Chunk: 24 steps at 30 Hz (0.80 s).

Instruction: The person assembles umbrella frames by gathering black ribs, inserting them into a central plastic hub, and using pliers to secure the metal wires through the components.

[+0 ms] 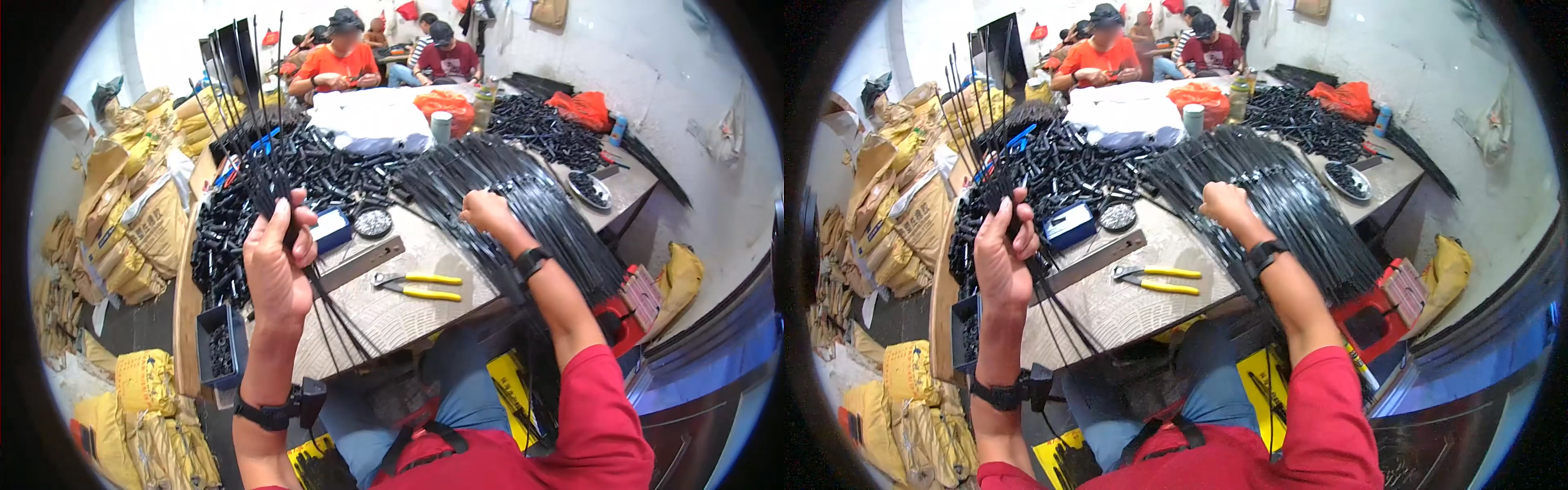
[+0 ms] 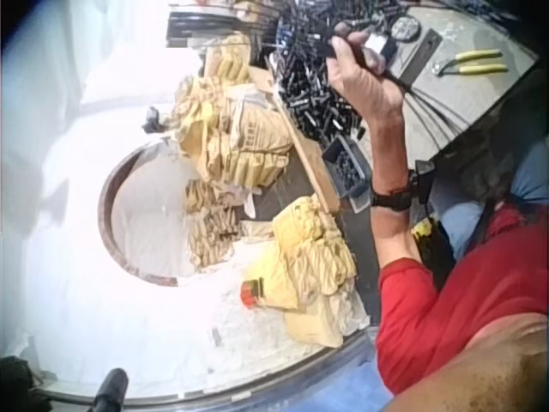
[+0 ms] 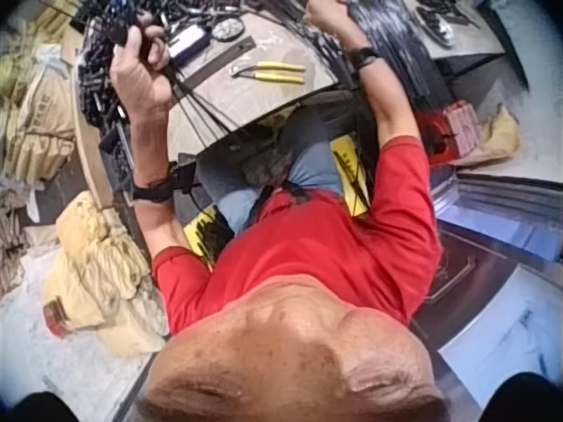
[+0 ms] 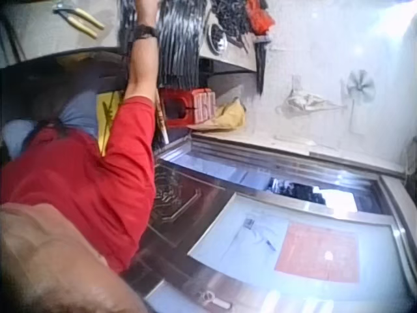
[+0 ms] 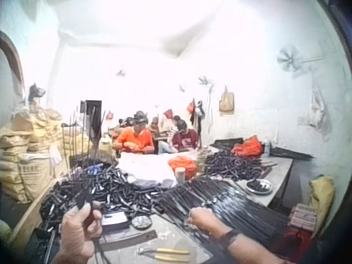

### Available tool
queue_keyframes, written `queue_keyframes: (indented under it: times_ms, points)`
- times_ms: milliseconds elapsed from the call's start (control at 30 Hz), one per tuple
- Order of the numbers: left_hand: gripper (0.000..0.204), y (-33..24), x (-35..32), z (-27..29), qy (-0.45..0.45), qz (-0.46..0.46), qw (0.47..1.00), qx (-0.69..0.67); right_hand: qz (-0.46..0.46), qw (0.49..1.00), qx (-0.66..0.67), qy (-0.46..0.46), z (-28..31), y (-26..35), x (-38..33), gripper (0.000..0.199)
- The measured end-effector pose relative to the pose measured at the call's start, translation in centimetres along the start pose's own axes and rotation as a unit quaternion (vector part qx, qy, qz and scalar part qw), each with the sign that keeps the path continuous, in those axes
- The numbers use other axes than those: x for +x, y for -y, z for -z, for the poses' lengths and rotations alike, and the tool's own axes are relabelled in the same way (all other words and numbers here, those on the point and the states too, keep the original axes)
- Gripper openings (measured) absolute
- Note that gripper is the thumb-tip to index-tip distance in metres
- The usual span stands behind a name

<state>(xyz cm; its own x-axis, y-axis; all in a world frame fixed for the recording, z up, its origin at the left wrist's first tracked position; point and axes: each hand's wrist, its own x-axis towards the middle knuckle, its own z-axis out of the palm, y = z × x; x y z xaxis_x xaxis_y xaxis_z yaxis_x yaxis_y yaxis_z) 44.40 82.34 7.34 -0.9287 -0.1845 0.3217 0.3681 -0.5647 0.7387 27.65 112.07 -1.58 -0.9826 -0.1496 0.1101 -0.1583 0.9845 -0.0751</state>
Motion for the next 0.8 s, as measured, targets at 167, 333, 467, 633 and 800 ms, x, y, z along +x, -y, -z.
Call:
queue_keyframes:
  times_ms: [167,333,467,633,800]
  points:
    - [0.023,-1.0,-1.1,-0.2,-0.022,-0.008,1.0,0.0,-0.017,0.997,-0.073,-0.036,-1.9,1.0,0.5,0.035]
    - [0.026,-1.1,-1.2,-0.6,-0.035,0.002,0.999,0.012,-0.011,0.995,-0.096,0.002,-1.3,0.5,0.3,0.017]
    - [0.028,-0.7,-0.8,-1.1,-0.026,0.022,0.999,0.014,0.038,0.994,-0.098,-0.03,-1.4,-0.5,0.2,0.015]
    - [0.029,-0.3,-0.8,-0.6,0.029,0.033,0.999,0.017,0.05,0.992,-0.072,-0.089,0.6,-0.8,-0.3,0.02]
    - [0.026,-0.4,-0.7,-0.9,0.06,0.037,0.997,0.011,0.014,0.954,-0.048,-0.294,3.4,-1.1,0.3,0.015]
